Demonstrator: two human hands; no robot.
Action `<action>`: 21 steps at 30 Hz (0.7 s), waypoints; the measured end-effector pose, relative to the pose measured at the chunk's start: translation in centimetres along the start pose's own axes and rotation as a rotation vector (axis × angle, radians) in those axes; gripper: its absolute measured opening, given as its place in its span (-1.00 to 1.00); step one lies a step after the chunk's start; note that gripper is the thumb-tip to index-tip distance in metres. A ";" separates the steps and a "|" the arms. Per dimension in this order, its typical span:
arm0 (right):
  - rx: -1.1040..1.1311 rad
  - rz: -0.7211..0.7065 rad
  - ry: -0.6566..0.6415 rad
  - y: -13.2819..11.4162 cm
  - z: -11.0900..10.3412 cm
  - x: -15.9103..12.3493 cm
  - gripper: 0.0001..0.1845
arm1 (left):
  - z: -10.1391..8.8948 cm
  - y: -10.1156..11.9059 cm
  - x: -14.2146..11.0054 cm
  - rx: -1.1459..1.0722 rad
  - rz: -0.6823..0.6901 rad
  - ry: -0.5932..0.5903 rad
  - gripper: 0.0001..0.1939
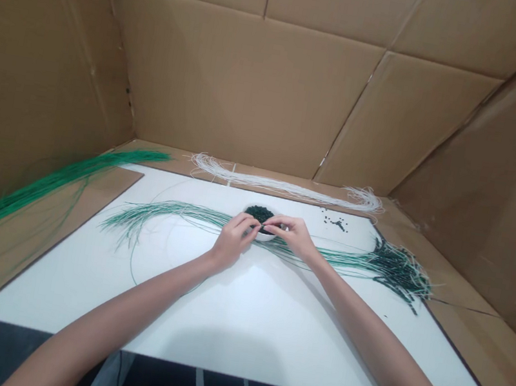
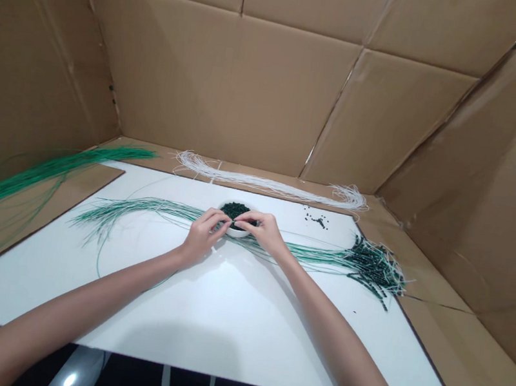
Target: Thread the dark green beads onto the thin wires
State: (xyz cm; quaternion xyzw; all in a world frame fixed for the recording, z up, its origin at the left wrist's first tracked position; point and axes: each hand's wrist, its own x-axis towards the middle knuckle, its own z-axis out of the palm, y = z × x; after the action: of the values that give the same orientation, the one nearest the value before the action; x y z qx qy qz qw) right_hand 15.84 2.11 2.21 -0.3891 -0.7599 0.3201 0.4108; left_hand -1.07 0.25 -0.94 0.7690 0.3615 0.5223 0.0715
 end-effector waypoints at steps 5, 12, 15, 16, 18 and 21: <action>0.001 0.001 0.008 0.0 0.0 0.0 -0.79 | -0.1 0.1 0.0 0.001 -0.005 -0.009 -0.88; -0.019 0.001 0.021 0.1 0.0 0.0 -0.77 | 0.0 0.0 -0.1 -0.011 -0.021 -0.032 -0.86; -0.016 -0.008 0.016 0.0 0.1 0.0 -0.78 | 0.0 0.0 0.0 -0.008 -0.022 -0.031 -0.86; -0.018 -0.013 0.014 0.0 0.1 0.0 -0.78 | 0.0 0.0 0.0 -0.009 -0.021 -0.031 -0.86; -0.036 -0.029 0.012 -0.2 0.2 -0.1 -0.80 | 0.0 0.0 0.0 -0.016 -0.023 -0.029 -0.86; -0.102 -0.046 0.042 -0.6 0.3 -0.2 -0.82 | 0.1 -0.2 -0.2 -0.040 -0.045 -0.026 -0.84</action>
State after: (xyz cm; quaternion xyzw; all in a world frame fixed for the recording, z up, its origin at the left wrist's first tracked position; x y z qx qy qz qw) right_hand 15.45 1.60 2.44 -0.3987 -0.7752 0.2631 0.4133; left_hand -1.13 0.30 -1.19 0.7658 0.3673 0.5178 0.1033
